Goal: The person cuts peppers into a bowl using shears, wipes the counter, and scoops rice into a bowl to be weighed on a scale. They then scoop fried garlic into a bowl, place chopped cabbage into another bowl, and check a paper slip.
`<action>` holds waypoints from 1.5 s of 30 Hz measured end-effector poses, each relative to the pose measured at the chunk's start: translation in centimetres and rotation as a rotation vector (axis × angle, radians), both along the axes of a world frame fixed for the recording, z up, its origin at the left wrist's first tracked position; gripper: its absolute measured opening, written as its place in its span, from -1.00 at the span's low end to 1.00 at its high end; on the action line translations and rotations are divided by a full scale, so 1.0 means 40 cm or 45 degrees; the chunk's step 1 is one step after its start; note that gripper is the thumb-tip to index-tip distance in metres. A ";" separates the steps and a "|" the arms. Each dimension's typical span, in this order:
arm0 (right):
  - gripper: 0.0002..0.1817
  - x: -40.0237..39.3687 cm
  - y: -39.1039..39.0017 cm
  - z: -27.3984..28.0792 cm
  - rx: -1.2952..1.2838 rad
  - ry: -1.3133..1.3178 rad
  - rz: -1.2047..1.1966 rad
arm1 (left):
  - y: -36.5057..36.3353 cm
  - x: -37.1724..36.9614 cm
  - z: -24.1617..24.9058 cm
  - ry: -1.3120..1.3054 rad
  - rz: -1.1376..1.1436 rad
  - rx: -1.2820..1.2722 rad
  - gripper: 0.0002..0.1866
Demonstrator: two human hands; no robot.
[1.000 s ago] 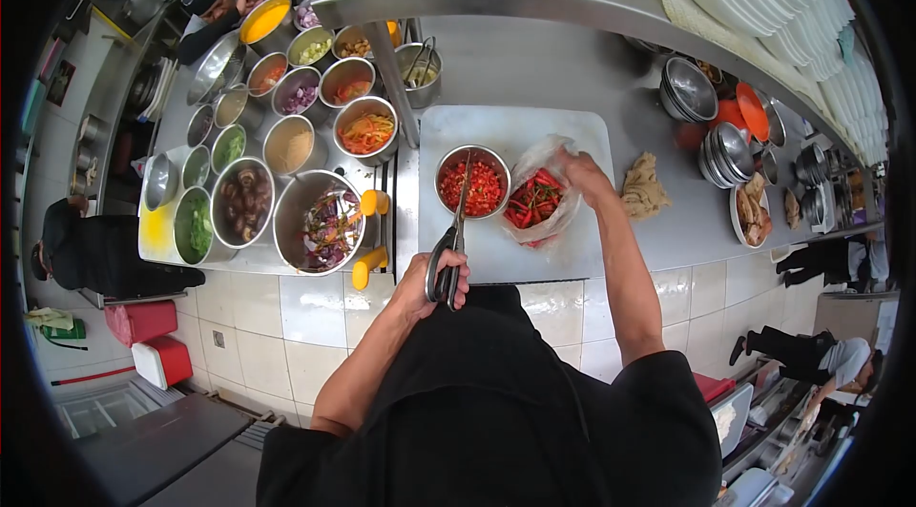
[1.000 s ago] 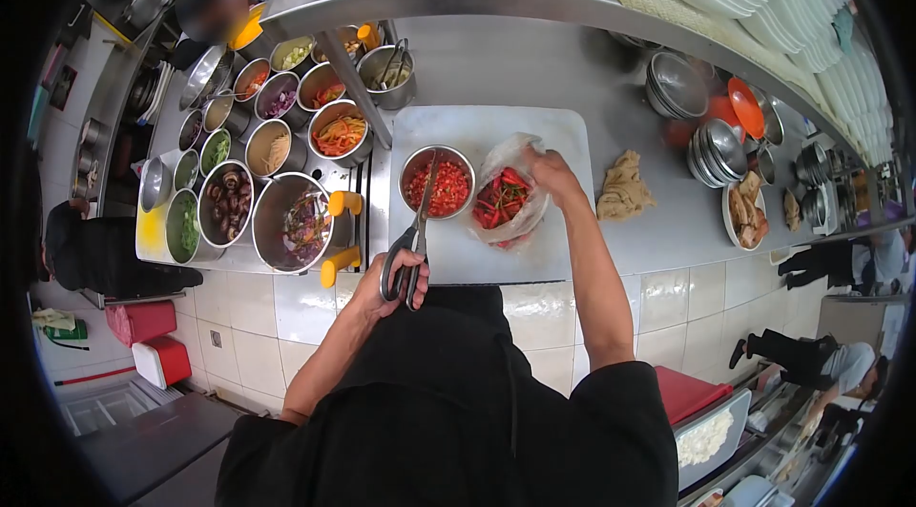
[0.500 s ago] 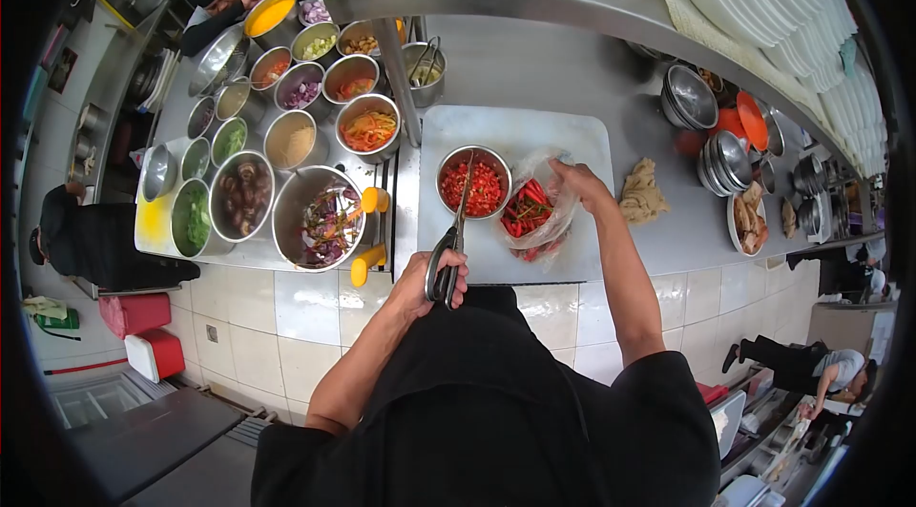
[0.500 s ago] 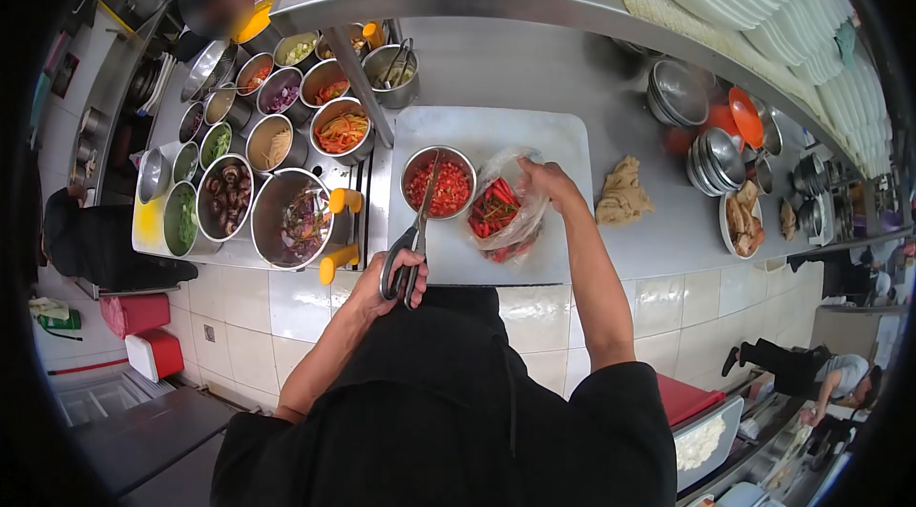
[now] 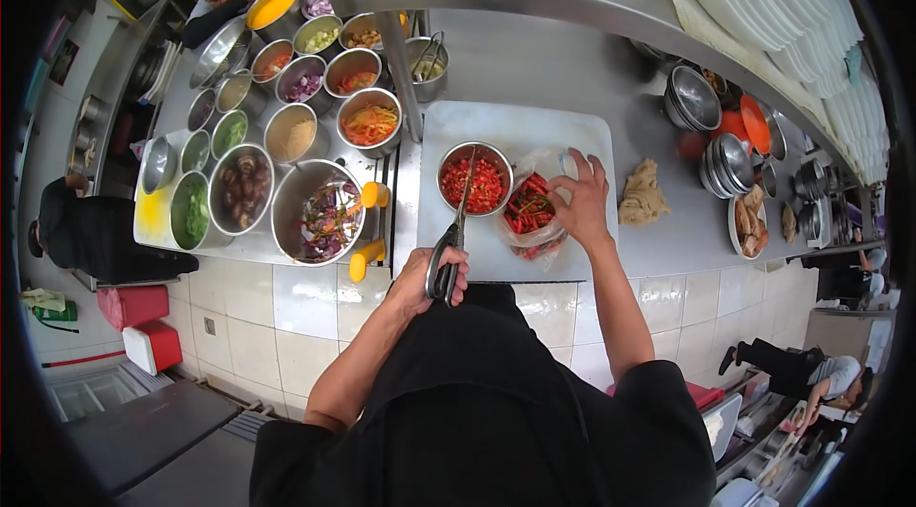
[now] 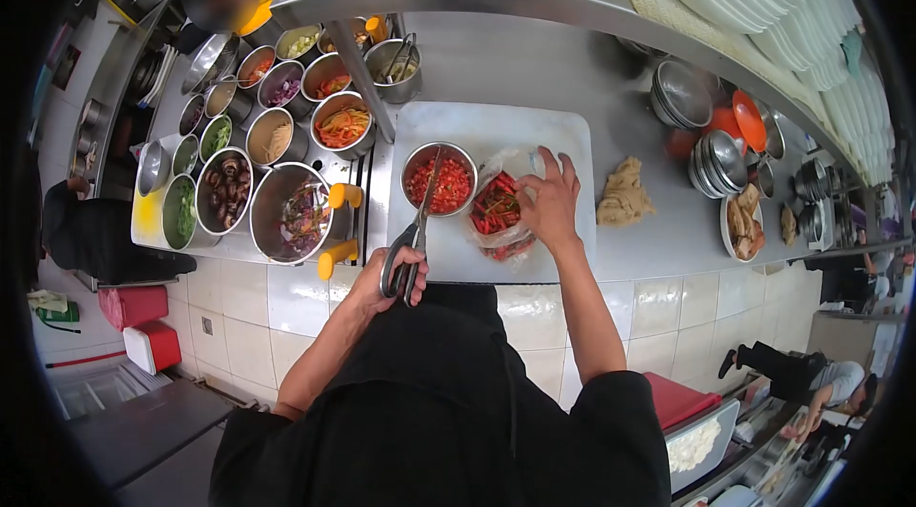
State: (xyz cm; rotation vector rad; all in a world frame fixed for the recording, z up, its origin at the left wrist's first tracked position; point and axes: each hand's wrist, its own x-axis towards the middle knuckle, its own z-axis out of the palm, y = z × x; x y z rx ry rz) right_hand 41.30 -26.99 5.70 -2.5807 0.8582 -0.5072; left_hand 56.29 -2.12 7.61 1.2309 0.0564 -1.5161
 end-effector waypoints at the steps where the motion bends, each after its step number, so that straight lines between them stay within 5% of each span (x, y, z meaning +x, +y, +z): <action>1: -0.76 -0.005 0.008 -0.005 0.039 0.096 -0.087 | 0.000 0.000 0.001 -0.001 0.001 -0.001 -0.65; 8: -0.81 0.007 0.011 0.027 0.056 0.022 -0.088 | 0.000 -0.006 0.010 -0.026 0.056 -0.022 -0.70; 17: -0.83 0.089 0.008 0.035 0.049 0.381 -0.041 | 0.003 -0.006 0.010 -0.035 0.049 -0.014 -0.70; 28: -0.76 0.116 0.001 0.032 -0.162 0.252 0.387 | 0.004 -0.001 0.009 -0.019 0.046 -0.028 -0.68; 45: -0.93 0.073 -0.017 0.029 -0.266 -0.084 0.399 | 0.011 0.008 0.003 -0.001 0.023 -0.035 -0.69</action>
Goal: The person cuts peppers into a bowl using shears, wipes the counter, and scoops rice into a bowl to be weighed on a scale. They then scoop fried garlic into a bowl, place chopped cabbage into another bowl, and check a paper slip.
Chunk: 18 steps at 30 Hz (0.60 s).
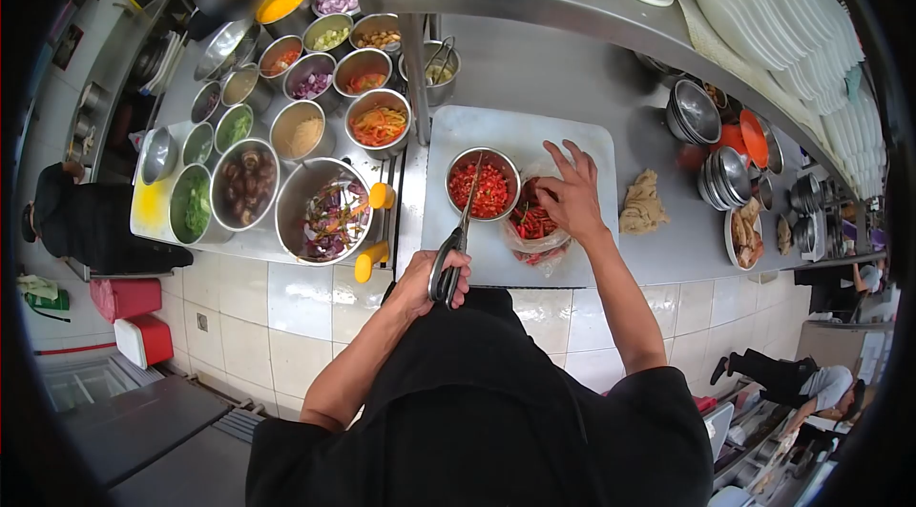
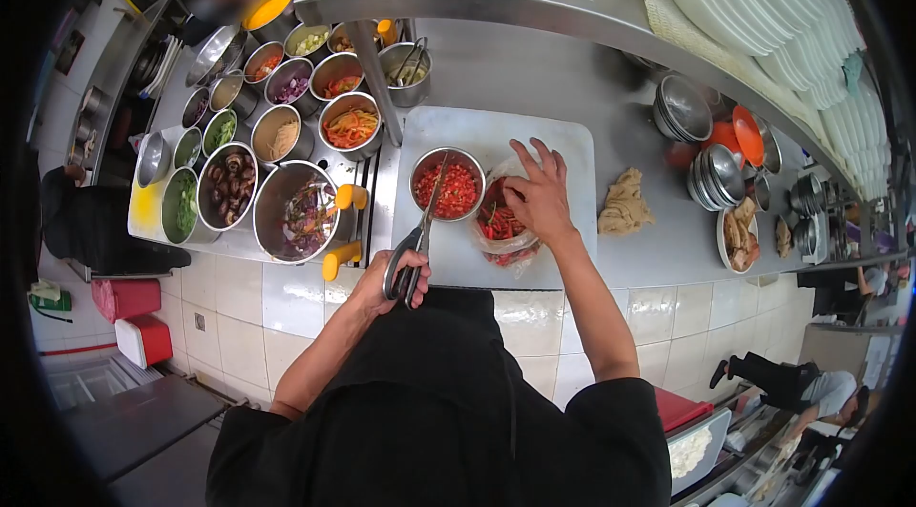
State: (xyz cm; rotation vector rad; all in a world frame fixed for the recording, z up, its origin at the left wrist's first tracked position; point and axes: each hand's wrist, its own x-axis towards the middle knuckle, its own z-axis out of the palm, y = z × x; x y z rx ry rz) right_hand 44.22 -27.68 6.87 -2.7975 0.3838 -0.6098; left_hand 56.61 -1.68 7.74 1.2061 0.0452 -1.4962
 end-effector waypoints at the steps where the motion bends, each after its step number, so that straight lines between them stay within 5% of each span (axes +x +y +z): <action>1: -0.95 -0.008 0.001 0.002 0.065 -0.042 -0.026 | 0.000 0.000 0.002 0.002 0.002 0.001 -0.69; 18: -0.94 -0.117 0.003 -0.045 0.421 0.067 -0.436 | -0.001 0.001 -0.003 -0.006 -0.005 0.009 -0.64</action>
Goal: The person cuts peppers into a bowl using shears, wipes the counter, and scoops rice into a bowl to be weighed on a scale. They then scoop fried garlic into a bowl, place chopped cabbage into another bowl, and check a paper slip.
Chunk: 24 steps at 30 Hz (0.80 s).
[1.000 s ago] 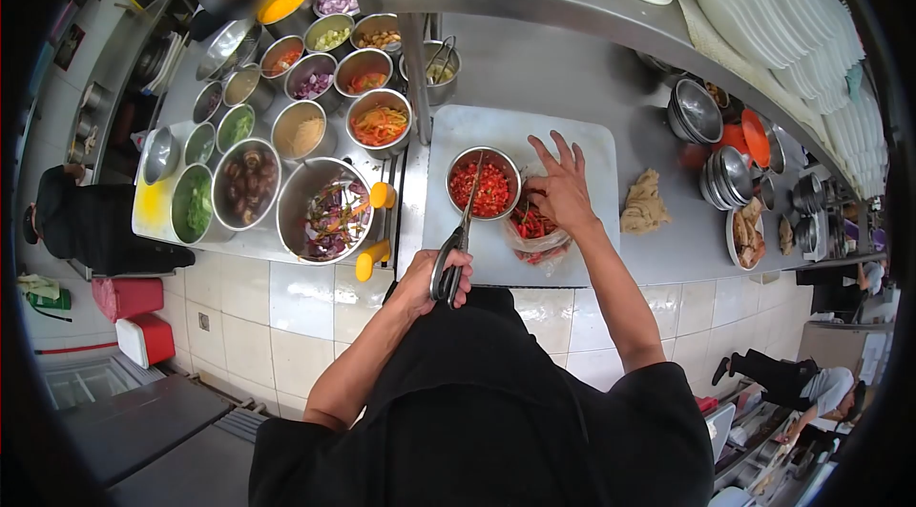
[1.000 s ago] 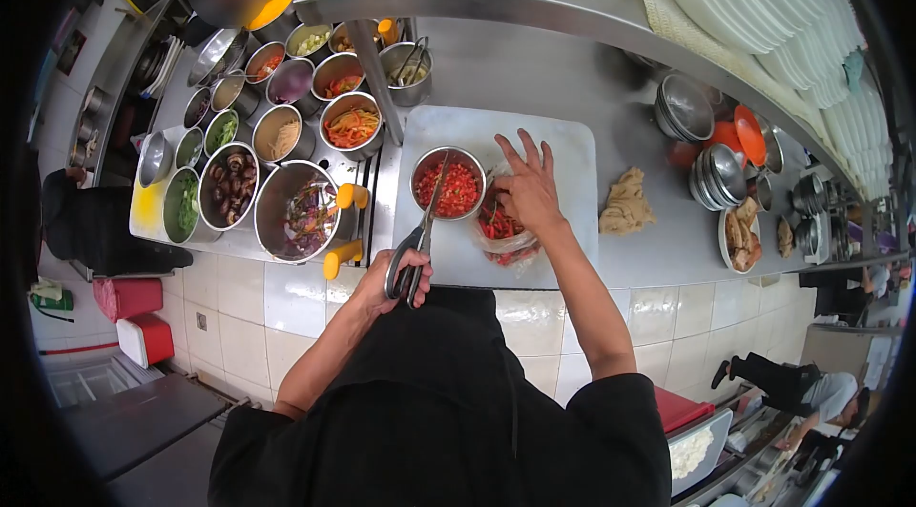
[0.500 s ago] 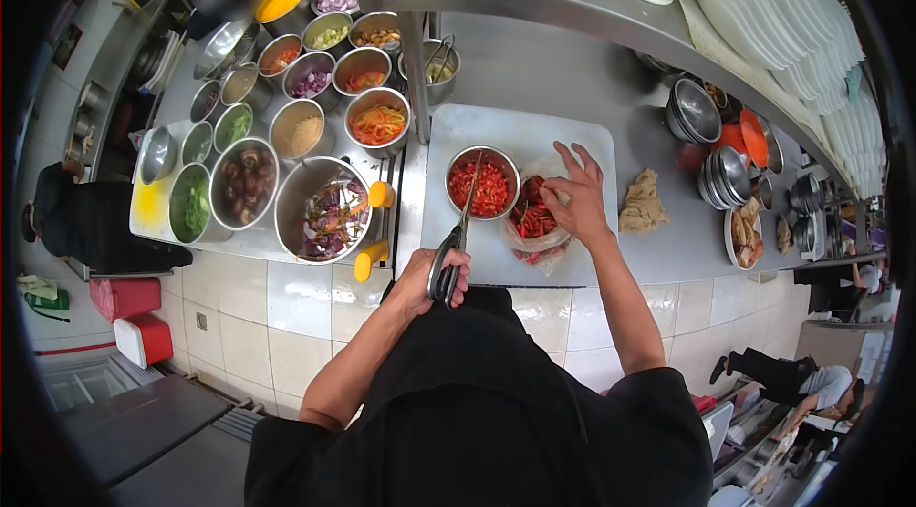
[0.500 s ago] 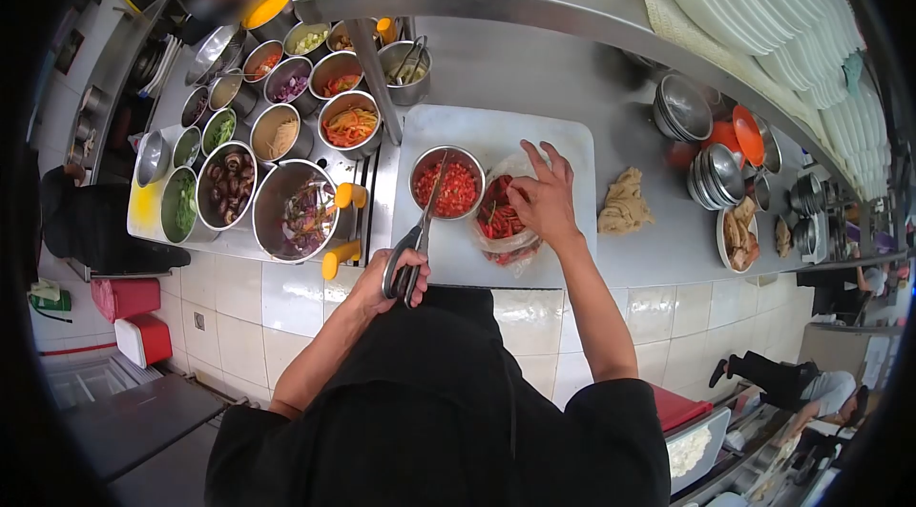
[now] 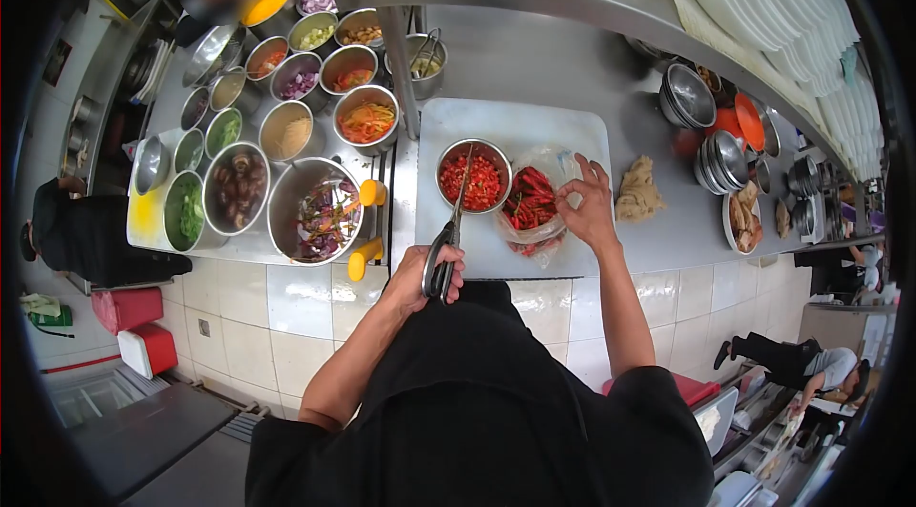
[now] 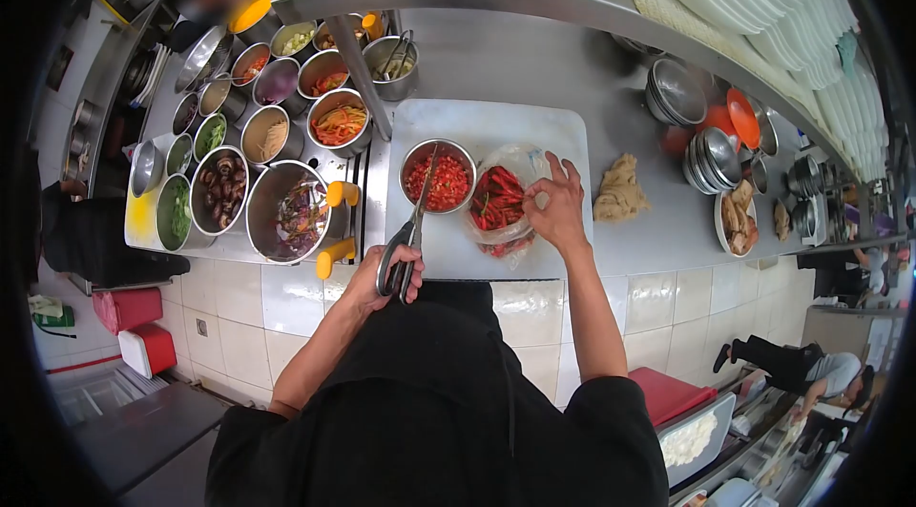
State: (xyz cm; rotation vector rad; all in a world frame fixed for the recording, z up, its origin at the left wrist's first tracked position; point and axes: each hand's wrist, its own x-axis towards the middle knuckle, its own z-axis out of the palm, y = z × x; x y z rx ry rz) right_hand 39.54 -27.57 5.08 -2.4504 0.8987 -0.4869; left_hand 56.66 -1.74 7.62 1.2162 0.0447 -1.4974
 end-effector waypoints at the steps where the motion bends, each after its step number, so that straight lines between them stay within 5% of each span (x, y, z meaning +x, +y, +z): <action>1: -0.93 -0.001 -0.001 -0.001 0.018 0.031 -0.005 | 0.000 0.000 0.000 0.000 -0.002 0.000 -0.64; 11: -0.85 0.014 0.008 -0.015 0.077 0.047 -0.146 | 0.001 -0.003 0.001 -0.026 -0.001 0.004 -0.65; 16: -0.75 0.040 0.029 0.038 -0.246 0.000 0.073 | 0.002 -0.006 -0.004 -0.024 0.001 -0.009 -0.65; 24: -0.73 0.066 0.018 0.065 -0.324 0.047 0.256 | 0.002 -0.008 -0.003 -0.038 0.014 0.001 -0.65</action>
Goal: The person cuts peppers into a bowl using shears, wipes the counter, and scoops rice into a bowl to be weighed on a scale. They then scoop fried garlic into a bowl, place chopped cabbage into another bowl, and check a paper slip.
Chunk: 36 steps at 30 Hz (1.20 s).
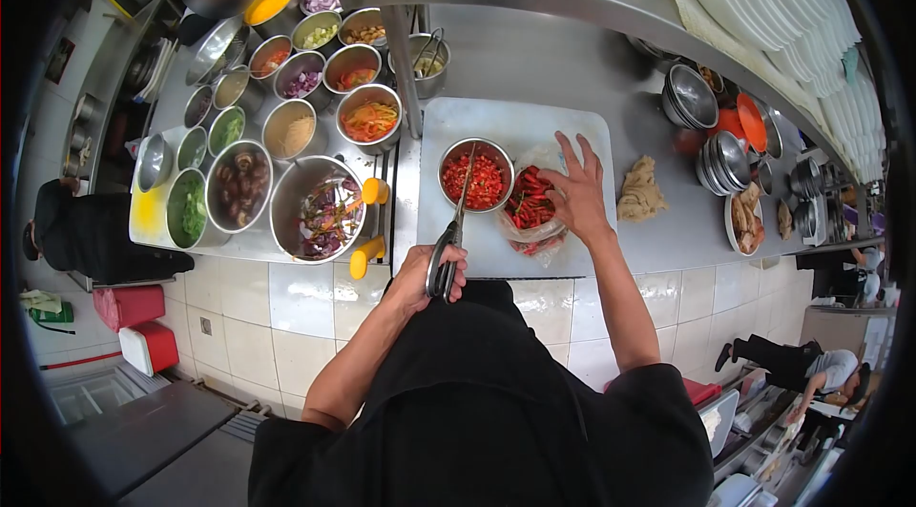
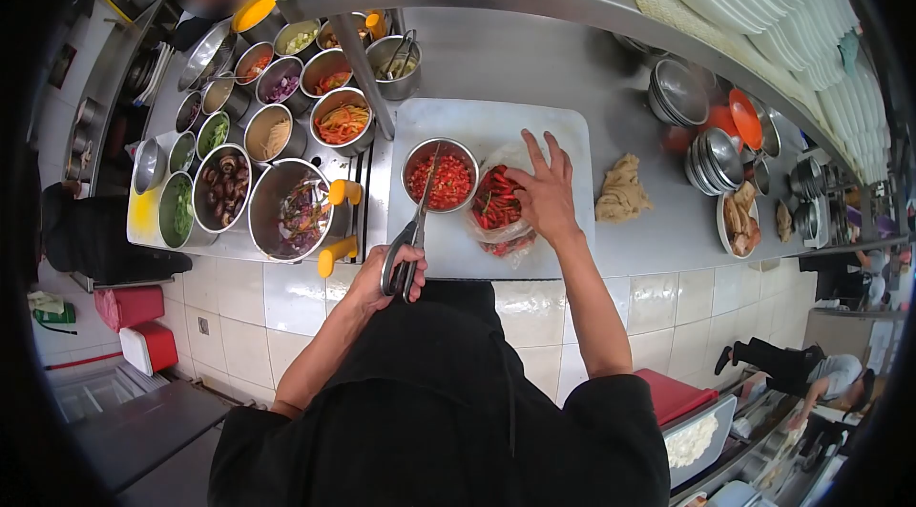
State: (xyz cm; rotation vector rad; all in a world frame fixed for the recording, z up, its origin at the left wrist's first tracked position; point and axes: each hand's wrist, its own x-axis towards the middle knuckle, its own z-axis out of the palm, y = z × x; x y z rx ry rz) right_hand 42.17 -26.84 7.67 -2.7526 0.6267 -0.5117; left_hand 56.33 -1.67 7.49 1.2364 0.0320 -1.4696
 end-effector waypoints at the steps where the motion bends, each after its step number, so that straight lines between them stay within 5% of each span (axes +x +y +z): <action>1: -0.74 -0.002 -0.005 -0.005 -0.067 0.054 0.073 | 0.000 0.000 0.001 0.000 0.001 0.000 -0.65; 11: -0.87 -0.012 -0.021 0.000 -0.085 0.091 0.118 | 0.001 0.000 -0.004 0.005 -0.006 0.009 -0.64; 22: -0.92 0.039 0.072 -0.008 0.768 -0.515 -0.366 | -0.009 0.003 -0.010 0.256 -0.035 -0.040 -0.66; 26: -0.90 0.095 0.133 -0.027 0.678 -0.473 -0.439 | -0.010 0.009 -0.027 0.427 -0.142 -0.150 -0.52; 36: -0.91 0.119 0.162 -0.057 0.460 -0.360 -0.315 | -0.012 0.005 -0.022 0.511 -0.157 -0.223 -0.55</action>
